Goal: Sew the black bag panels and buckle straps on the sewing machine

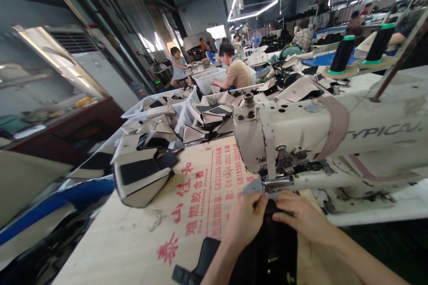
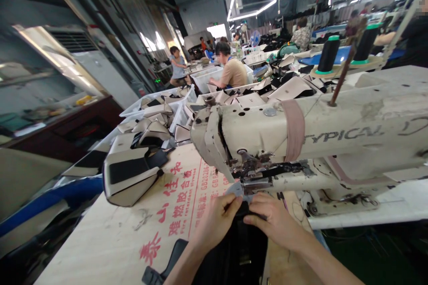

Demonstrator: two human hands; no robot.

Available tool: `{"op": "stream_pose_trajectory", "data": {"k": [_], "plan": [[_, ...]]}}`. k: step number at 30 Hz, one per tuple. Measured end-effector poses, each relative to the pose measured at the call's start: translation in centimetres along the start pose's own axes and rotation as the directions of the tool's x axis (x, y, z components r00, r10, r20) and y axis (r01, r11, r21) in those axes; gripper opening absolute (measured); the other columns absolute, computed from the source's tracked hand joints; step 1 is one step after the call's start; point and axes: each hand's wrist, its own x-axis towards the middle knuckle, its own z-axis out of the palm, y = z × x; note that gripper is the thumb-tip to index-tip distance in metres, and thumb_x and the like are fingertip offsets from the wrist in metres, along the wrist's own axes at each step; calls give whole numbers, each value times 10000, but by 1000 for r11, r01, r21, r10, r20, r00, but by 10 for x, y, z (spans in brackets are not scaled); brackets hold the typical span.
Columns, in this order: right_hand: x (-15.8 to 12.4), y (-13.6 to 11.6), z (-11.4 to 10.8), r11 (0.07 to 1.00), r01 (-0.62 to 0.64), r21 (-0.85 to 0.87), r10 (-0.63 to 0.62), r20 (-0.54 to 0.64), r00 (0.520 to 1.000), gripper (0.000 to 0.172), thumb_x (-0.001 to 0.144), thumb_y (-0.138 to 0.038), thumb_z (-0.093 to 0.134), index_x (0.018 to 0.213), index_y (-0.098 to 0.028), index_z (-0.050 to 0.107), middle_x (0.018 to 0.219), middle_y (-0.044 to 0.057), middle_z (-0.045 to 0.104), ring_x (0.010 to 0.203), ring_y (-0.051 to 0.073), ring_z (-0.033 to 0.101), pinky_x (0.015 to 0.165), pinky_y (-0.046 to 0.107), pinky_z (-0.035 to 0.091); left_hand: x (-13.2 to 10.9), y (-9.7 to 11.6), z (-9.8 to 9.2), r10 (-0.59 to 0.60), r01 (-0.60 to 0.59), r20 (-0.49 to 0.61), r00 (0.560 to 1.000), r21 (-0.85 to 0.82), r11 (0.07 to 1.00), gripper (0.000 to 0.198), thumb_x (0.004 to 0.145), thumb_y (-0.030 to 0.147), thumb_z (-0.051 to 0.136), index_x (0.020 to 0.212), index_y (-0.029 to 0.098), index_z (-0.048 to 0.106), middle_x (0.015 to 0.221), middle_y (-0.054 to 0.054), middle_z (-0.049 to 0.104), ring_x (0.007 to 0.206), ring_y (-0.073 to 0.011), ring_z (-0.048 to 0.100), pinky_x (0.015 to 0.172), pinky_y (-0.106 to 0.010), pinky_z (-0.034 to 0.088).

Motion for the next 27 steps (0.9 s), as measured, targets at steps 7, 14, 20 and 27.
{"op": "stream_pose_trajectory", "data": {"k": [7, 14, 20, 27], "plan": [[3, -2, 0, 998, -50, 41, 54, -100, 994, 245, 787, -370, 557, 632, -181, 548, 668, -19, 548, 678, 115, 513, 640, 232, 380, 10, -16, -1, -9, 22, 144, 990, -89, 996, 373, 801, 397, 352, 516, 158, 385, 510, 45, 261, 506, -75, 311, 451, -202, 184], [8, -11, -4, 999, -35, -2, 35, -84, 996, 137, 798, -337, 546, 817, -201, 551, 783, -12, 544, 746, 117, 510, 675, 229, 393, 16, -17, -2, -4, 31, 195, 981, -136, 990, 344, 783, 354, 363, 501, 159, 357, 523, 50, 247, 503, -71, 279, 444, -200, 183], [5, -11, -2, 991, 10, -133, -31, -159, 987, 187, 833, -321, 495, 709, -182, 514, 698, -9, 518, 704, 125, 499, 639, 237, 373, -10, -10, -5, -14, -1, -75, 997, -190, 982, 312, 830, 377, 365, 709, 150, 542, 569, 38, 427, 551, -95, 422, 497, -196, 331], [4, -19, 3, 995, -34, -89, 12, -238, 971, 231, 837, -338, 476, 670, -179, 495, 685, -2, 522, 682, 130, 492, 630, 247, 378, -46, 0, -14, 275, -273, -143, 951, 34, 961, 281, 871, 253, 358, 1085, 215, 536, 1009, -44, 572, 953, -153, 521, 838, -284, 431]]}}
